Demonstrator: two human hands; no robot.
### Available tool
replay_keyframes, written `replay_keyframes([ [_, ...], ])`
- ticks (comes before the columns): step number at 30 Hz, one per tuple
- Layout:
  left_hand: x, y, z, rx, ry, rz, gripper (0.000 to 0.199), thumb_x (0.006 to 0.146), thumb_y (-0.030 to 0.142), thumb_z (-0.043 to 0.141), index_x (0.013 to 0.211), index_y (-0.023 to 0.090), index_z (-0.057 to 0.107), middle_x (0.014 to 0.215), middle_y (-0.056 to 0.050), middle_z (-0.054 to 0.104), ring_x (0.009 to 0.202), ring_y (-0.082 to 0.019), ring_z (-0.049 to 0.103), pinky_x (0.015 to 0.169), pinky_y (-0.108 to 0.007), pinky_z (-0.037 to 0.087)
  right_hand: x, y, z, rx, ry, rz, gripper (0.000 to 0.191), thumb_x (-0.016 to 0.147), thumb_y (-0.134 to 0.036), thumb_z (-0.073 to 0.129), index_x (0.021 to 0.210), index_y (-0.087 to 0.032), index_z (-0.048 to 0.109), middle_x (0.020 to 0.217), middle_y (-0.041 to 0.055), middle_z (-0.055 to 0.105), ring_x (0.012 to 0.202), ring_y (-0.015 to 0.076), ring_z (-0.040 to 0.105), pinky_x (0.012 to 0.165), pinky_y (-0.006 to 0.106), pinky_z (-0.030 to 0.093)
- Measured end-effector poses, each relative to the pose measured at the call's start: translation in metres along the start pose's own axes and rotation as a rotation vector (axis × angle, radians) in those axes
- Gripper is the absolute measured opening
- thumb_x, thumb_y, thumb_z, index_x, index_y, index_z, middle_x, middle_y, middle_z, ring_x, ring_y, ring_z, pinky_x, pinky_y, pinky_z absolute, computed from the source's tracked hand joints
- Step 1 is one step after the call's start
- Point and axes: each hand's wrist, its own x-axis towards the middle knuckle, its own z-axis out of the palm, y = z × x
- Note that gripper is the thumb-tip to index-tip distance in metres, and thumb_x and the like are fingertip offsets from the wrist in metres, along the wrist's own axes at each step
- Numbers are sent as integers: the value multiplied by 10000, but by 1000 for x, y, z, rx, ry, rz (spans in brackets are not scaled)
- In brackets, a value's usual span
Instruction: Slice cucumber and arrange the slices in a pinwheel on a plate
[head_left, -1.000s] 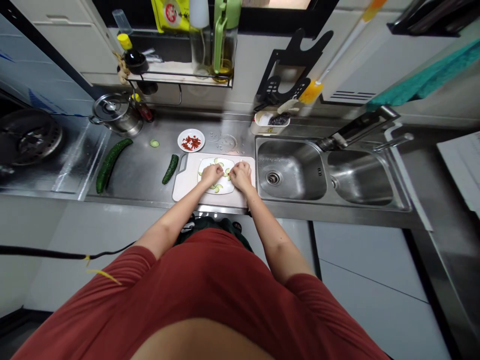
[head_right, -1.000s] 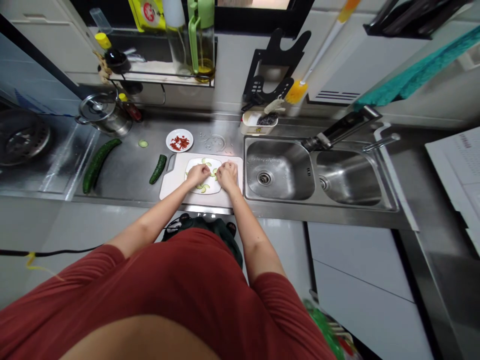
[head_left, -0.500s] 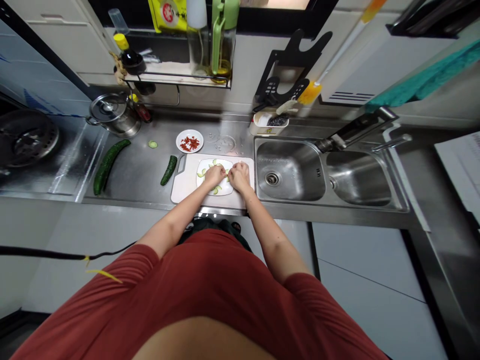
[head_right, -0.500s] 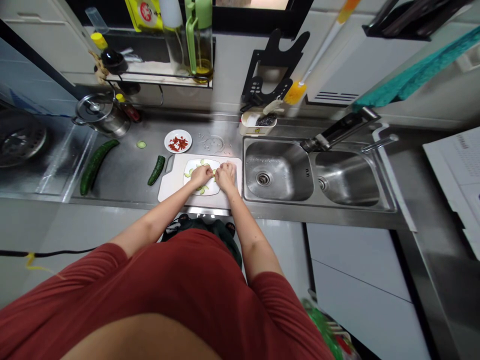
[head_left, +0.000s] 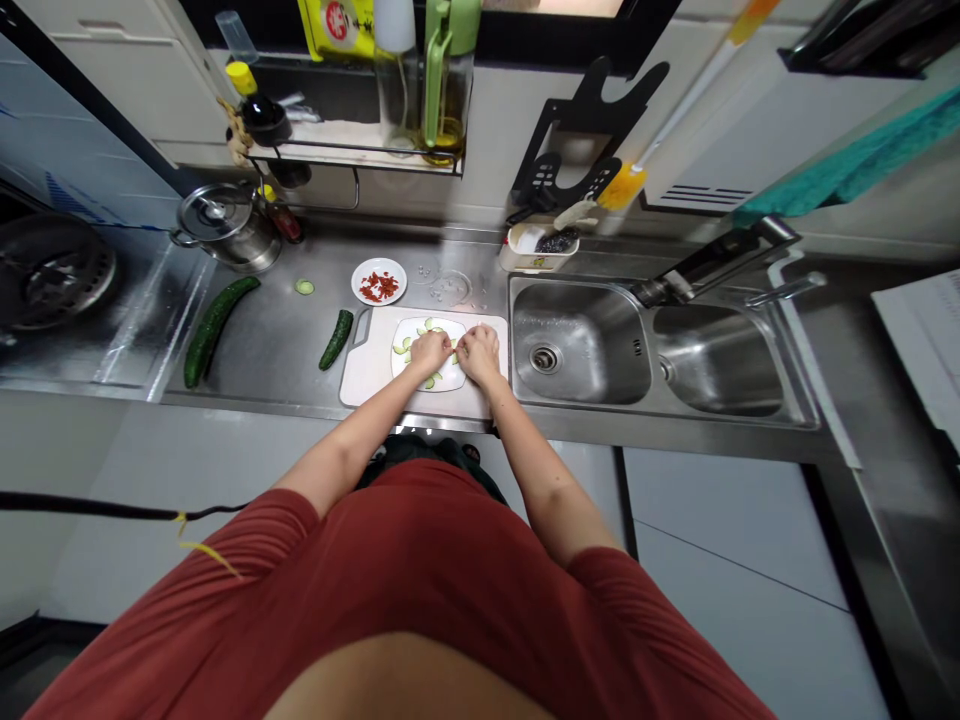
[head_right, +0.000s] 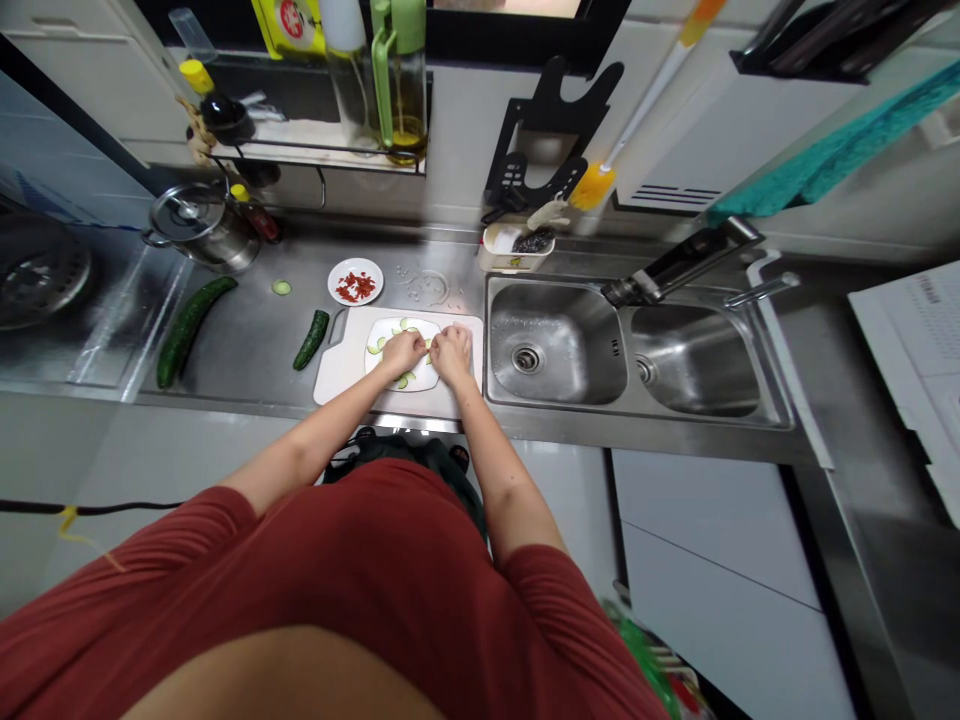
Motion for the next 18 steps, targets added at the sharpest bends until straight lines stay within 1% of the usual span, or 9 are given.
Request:
replay_keyframes([
  [8, 0, 2, -2, 30, -9, -11, 150, 828, 282, 575, 912, 229, 687, 963, -72, 702, 926, -219, 633, 807, -302, 444, 2, 5, 4, -11, -5, -9, 121, 853, -248, 556, 862, -196, 665, 1109, 116, 543, 1180, 305, 333, 1021, 457, 291],
  [13, -1, 2, -6, -8, -50, -34, 156, 843, 253, 560, 936, 238, 684, 988, -57, 707, 930, -194, 633, 809, -279, 443, 4, 6, 3, 17, 21, 7, 116, 851, -234, 550, 850, -200, 661, 1102, 109, 540, 1133, 296, 359, 989, 437, 321],
  [18, -1, -1, -9, -15, -35, -25, 155, 834, 255, 577, 949, 245, 679, 1010, -41, 707, 924, -181, 627, 794, -266, 439, 6, 6, 3, 31, 29, 22, 103, 848, -238, 556, 858, -204, 653, 1102, 110, 528, 1107, 293, 367, 970, 439, 331],
])
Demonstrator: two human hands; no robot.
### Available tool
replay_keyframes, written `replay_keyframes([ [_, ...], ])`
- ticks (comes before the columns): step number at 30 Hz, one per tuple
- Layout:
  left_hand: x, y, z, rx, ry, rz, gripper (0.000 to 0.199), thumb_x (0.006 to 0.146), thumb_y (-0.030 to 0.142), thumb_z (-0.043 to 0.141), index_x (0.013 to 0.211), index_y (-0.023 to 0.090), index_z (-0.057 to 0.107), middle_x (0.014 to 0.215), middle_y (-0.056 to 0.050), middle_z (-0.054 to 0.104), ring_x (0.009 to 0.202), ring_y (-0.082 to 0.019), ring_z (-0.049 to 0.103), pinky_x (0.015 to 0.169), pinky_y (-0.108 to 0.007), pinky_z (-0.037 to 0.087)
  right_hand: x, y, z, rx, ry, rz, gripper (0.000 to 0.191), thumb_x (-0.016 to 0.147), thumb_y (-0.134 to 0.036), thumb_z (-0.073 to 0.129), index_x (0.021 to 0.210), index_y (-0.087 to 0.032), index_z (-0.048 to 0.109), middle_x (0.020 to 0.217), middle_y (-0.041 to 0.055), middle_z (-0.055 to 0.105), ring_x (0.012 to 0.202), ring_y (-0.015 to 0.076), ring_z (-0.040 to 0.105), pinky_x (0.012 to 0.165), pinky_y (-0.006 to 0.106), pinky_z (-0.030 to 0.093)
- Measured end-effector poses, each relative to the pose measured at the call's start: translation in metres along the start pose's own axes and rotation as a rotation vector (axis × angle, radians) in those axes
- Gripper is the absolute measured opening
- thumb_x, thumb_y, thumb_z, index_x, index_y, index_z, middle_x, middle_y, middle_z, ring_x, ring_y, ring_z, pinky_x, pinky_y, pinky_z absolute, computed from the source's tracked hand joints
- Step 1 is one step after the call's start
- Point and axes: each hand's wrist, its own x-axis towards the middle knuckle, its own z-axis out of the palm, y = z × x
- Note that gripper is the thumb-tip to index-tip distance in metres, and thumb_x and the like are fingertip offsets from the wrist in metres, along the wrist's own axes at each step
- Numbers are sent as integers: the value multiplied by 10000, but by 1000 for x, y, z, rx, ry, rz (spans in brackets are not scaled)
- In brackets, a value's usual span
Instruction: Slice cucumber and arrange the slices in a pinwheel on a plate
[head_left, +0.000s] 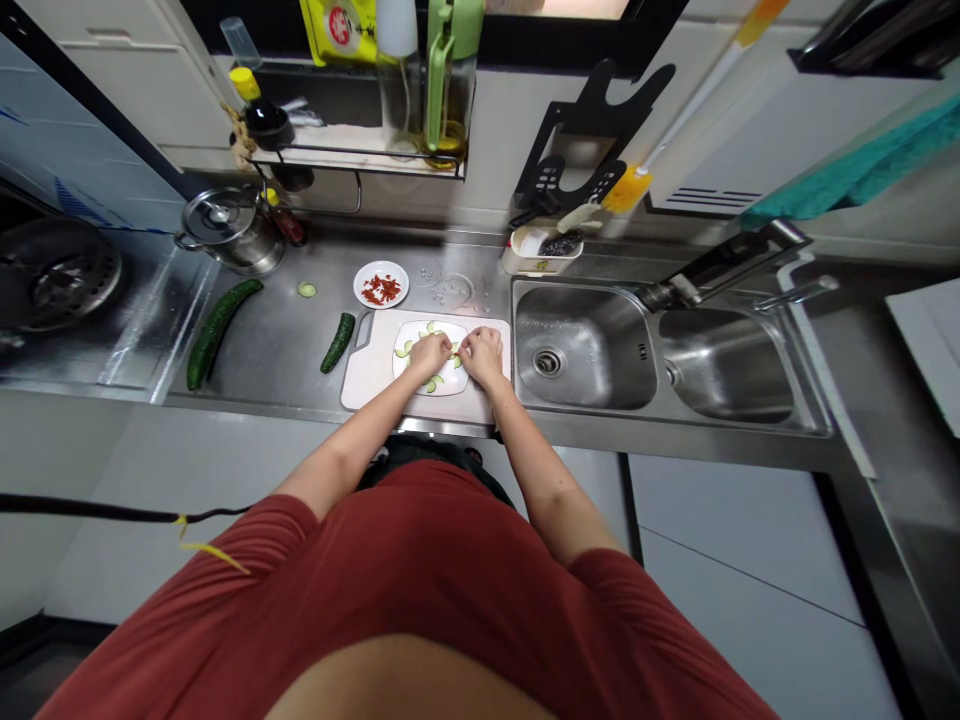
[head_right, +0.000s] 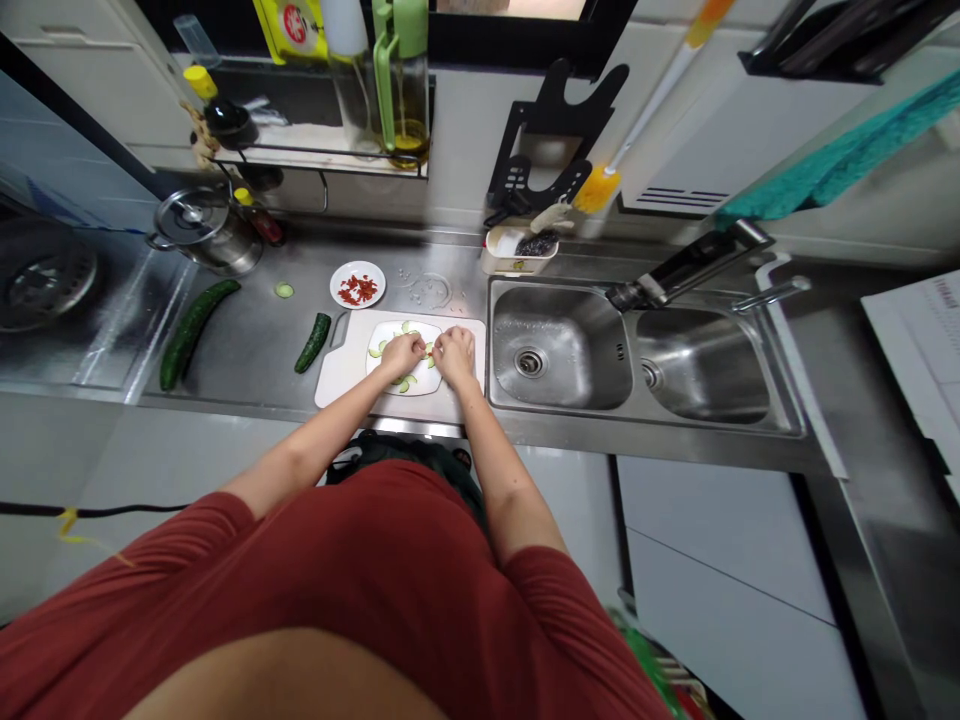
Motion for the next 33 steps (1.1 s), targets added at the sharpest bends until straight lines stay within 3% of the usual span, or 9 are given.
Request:
replay_keyframes([
  [27, 5, 6, 3, 80, 1, 24, 156, 844, 301, 571, 941, 244, 679, 1025, -55, 697, 1002, -203, 610, 850, -290, 424, -1, -1, 0, -26, -61, 14, 116, 843, -275, 577, 884, -203, 659, 1116, 111, 521, 1153, 303, 343, 975, 429, 323],
  [33, 3, 5, 1, 48, -4, 1, 159, 848, 273, 555, 948, 252, 678, 1023, -46, 702, 982, -194, 617, 833, -288, 432, -3, 0, -1, 1, -24, 18, 133, 853, -283, 552, 863, -199, 654, 1114, 110, 523, 1141, 303, 354, 951, 428, 344],
])
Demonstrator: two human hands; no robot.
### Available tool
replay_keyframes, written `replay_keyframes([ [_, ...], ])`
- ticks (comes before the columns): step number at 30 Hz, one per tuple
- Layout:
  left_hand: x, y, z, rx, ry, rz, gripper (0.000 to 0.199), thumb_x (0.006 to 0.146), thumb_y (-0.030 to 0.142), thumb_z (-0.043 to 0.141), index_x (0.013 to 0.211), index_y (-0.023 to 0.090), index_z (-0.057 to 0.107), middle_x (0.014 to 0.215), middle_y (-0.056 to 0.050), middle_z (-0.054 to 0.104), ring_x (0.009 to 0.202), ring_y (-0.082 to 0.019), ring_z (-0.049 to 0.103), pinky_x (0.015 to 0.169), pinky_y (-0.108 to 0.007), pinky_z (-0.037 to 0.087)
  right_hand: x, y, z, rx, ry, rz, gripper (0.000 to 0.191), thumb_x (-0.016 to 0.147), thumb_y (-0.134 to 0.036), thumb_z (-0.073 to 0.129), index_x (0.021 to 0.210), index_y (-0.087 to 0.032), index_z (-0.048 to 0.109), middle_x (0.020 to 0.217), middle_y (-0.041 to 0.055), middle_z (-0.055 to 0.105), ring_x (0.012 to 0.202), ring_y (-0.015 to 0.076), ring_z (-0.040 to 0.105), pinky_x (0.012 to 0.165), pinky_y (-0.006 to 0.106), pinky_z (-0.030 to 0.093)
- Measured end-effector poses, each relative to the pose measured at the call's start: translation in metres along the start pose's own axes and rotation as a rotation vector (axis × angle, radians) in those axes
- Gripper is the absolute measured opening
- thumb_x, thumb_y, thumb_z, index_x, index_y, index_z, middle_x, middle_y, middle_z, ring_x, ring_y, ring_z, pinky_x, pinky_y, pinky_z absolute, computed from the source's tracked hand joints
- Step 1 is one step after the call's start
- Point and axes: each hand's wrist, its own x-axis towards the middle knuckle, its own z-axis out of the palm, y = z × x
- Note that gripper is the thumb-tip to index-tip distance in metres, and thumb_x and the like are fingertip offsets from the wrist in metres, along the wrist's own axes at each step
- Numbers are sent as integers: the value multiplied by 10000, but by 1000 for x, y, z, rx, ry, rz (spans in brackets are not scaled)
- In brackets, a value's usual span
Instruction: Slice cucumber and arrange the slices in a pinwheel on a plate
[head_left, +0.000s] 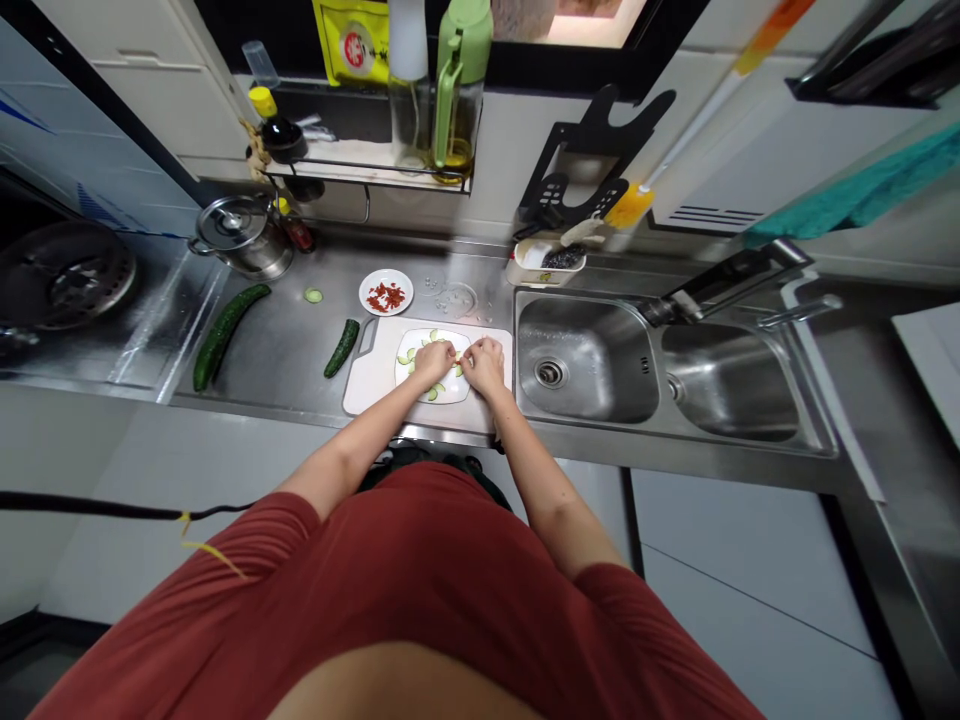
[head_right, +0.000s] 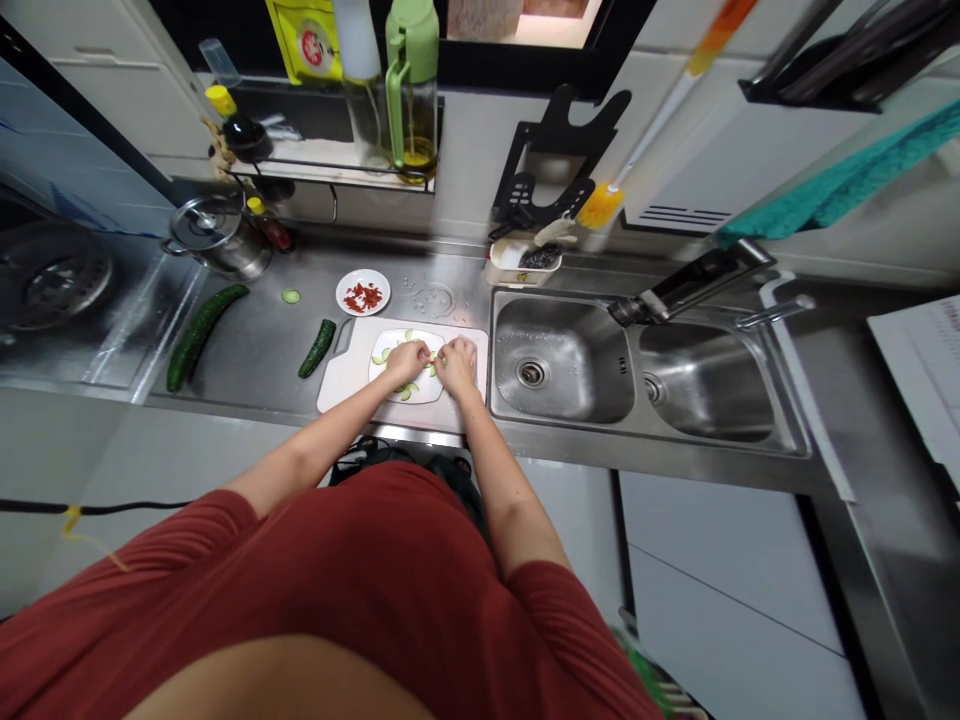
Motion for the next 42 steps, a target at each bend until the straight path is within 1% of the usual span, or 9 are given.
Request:
replay_keyframes([
  [7, -5, 2, -6, -94, 56, -25, 166, 838, 287, 572, 963, 261, 678, 964, -28, 716, 921, -187, 638, 780, -276, 442, -6, -3, -6, 81, 47, 31, 155, 863, -301, 533, 861, -203, 654, 1116, 107, 527, 1147, 305, 365, 942, 441, 364],
  [18, -12, -5, -18, -188, 104, -66, 171, 844, 307, 567, 965, 256, 676, 924, -6, 711, 891, -159, 631, 771, -249, 435, -29, -24, -16, 141, 98, 81, 161, 878, -303, 535, 838, -199, 650, 1074, 109, 546, 1101, 289, 399, 963, 428, 348],
  [23, 0, -32, -36, -202, 172, -102, 191, 856, 348, 544, 972, 256, 664, 916, -4, 706, 864, -148, 625, 741, -235, 426, -43, -26, -17, 195, 130, 85, 163, 867, -300, 531, 819, -200, 650, 1038, 100, 554, 1096, 279, 415, 974, 422, 341],
  [28, 25, -79, -68, -183, 293, -280, 235, 867, 343, 513, 1043, 267, 649, 983, 5, 707, 903, -146, 624, 769, -230, 428, -57, -27, -22, 234, 178, 66, 160, 866, -303, 527, 805, -210, 643, 998, 85, 564, 1057, 264, 450, 974, 414, 345],
  [31, 39, -105, -86, -137, 317, -353, 234, 864, 334, 512, 1037, 281, 662, 1040, -3, 705, 936, -174, 621, 786, -256, 436, -62, -28, -27, 234, 196, 68, 154, 868, -289, 521, 803, -217, 640, 990, 80, 569, 1047, 259, 458, 977, 409, 345],
  [33, 47, -117, -93, -80, 294, -348, 235, 858, 282, 508, 1016, 287, 682, 1073, -14, 702, 977, -191, 614, 812, -272, 437, -64, -28, -30, 226, 192, 77, 150, 868, -289, 521, 807, -222, 641, 1001, 80, 568, 1055, 262, 457, 978, 416, 343],
  [35, 54, -124, -98, -25, 248, -298, 255, 850, 237, 506, 1012, 287, 697, 1104, -20, 695, 1010, -198, 603, 852, -286, 434, -65, -28, -31, 222, 184, 87, 151, 868, -293, 520, 816, -224, 643, 1013, 83, 566, 1063, 264, 454, 977, 423, 342],
  [39, 65, -129, -102, 111, 209, -198, 270, 840, 223, 512, 1013, 287, 709, 1161, -41, 669, 1056, -220, 583, 917, -329, 419, -67, -27, -31, 214, 180, 89, 161, 874, -299, 514, 825, -223, 647, 1016, 85, 563, 1065, 262, 454, 977, 420, 344],
  [42, 72, -129, -104, 180, 190, -147, 246, 843, 243, 514, 991, 279, 708, 1131, -56, 673, 1054, -235, 582, 924, -346, 413, -69, -27, -31, 206, 180, 96, 150, 871, -294, 522, 821, -226, 646, 1007, 83, 565, 1060, 263, 457, 978, 418, 347],
])
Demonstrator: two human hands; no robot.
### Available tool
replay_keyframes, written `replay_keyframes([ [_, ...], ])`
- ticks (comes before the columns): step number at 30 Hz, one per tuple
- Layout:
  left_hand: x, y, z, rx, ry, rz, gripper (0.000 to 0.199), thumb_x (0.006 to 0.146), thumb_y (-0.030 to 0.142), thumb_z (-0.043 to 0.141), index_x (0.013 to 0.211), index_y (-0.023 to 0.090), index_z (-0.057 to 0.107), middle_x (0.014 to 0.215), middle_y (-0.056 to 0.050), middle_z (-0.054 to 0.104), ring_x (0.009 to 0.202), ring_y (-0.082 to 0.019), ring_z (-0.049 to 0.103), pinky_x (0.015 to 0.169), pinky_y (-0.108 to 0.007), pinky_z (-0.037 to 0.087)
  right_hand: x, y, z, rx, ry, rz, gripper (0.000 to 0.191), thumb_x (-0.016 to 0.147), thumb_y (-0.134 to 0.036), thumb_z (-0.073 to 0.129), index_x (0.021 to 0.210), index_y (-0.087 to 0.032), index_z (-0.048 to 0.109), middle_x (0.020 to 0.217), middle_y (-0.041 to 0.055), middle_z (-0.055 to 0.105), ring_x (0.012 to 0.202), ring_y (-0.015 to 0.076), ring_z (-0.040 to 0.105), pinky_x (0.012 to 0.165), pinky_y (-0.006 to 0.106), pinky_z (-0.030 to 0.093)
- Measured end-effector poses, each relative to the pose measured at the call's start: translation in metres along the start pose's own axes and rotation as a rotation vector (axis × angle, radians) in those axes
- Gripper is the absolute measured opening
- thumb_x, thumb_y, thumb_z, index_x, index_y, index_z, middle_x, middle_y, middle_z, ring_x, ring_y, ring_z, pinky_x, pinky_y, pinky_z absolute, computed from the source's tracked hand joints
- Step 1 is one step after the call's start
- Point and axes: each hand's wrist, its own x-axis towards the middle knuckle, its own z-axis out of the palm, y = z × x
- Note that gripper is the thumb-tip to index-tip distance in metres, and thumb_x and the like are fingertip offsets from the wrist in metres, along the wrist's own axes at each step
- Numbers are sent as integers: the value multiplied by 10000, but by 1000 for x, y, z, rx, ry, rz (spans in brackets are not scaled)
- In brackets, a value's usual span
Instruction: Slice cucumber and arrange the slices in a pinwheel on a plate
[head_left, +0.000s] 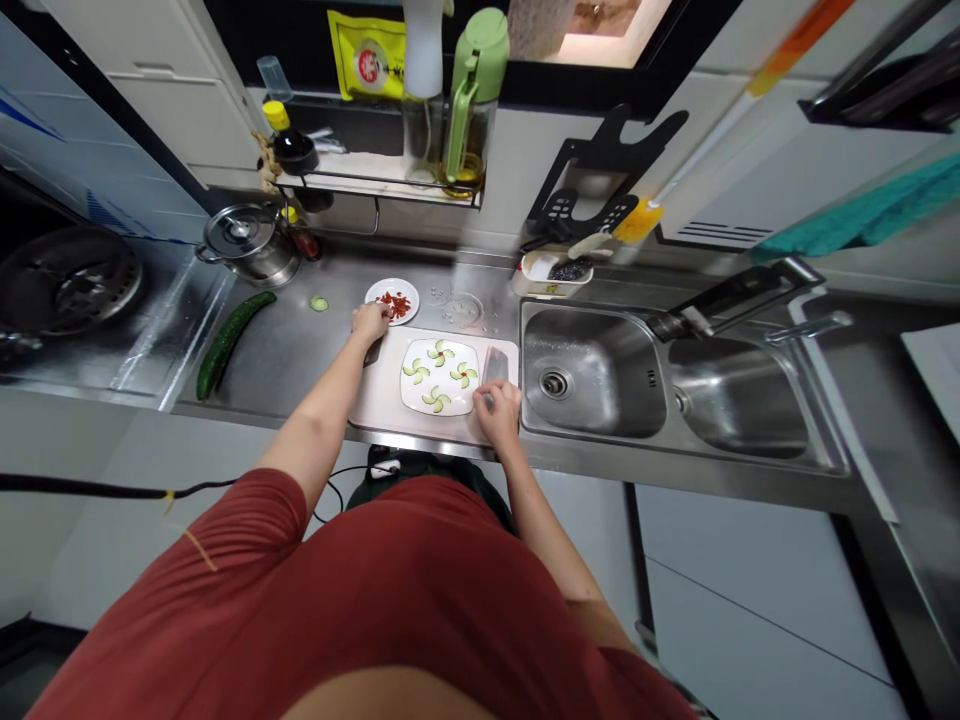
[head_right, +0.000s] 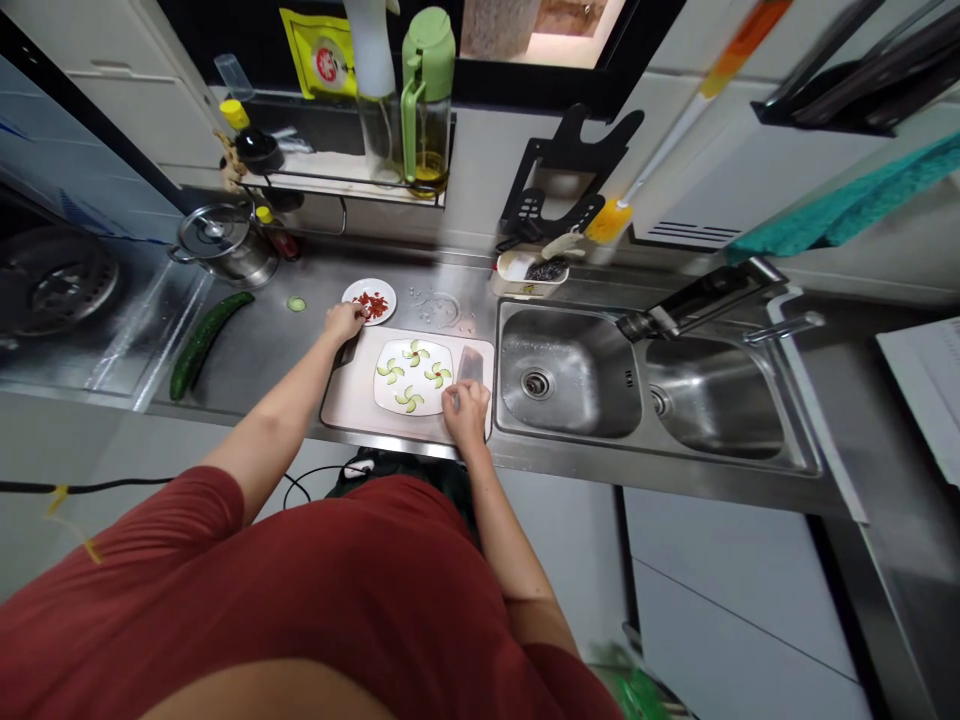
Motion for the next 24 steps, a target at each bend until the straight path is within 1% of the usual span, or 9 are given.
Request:
replay_keyframes([
  [5, 9, 2, -2, 70, -76, 50, 203, 839, 256, 529, 936, 249, 707, 1072, -78, 676, 1048, -246, 570, 928, -349, 406, -2, 0, -1, -8, -16, 13, 147, 870, -282, 520, 824, -227, 648, 1006, 82, 571, 1051, 261, 461, 977, 420, 348],
  [10, 15, 2, 0, 110, -111, 87, 203, 824, 243, 538, 930, 235, 710, 1066, -97, 660, 1057, -258, 560, 929, -351, 408, -2, 0, -1, -28, -30, 4, 148, 874, -287, 519, 832, -228, 648, 1018, 83, 568, 1062, 261, 465, 974, 419, 352],
  [16, 19, -1, 6, 130, -114, 101, 218, 834, 245, 531, 964, 200, 700, 1086, -131, 639, 1056, -271, 558, 912, -349, 420, -2, 2, 0, -12, -24, -3, 138, 870, -286, 528, 816, -228, 640, 1006, 80, 576, 1042, 260, 480, 960, 411, 365],
  [21, 15, -1, 8, 105, -90, 95, 274, 875, 268, 475, 1030, 187, 686, 1156, -156, 600, 1095, -283, 537, 922, -365, 416, -1, 2, 1, -5, -29, 2, 138, 866, -290, 530, 816, -229, 644, 1006, 75, 576, 1040, 259, 479, 961, 413, 362],
  [24, 11, -1, 8, 93, -77, 93, 259, 873, 256, 477, 1008, 189, 688, 1161, -151, 594, 1105, -280, 527, 925, -362, 412, -1, 1, 1, 8, -33, 6, 133, 862, -286, 534, 816, -228, 645, 1002, 73, 578, 1041, 259, 475, 958, 407, 364],
])
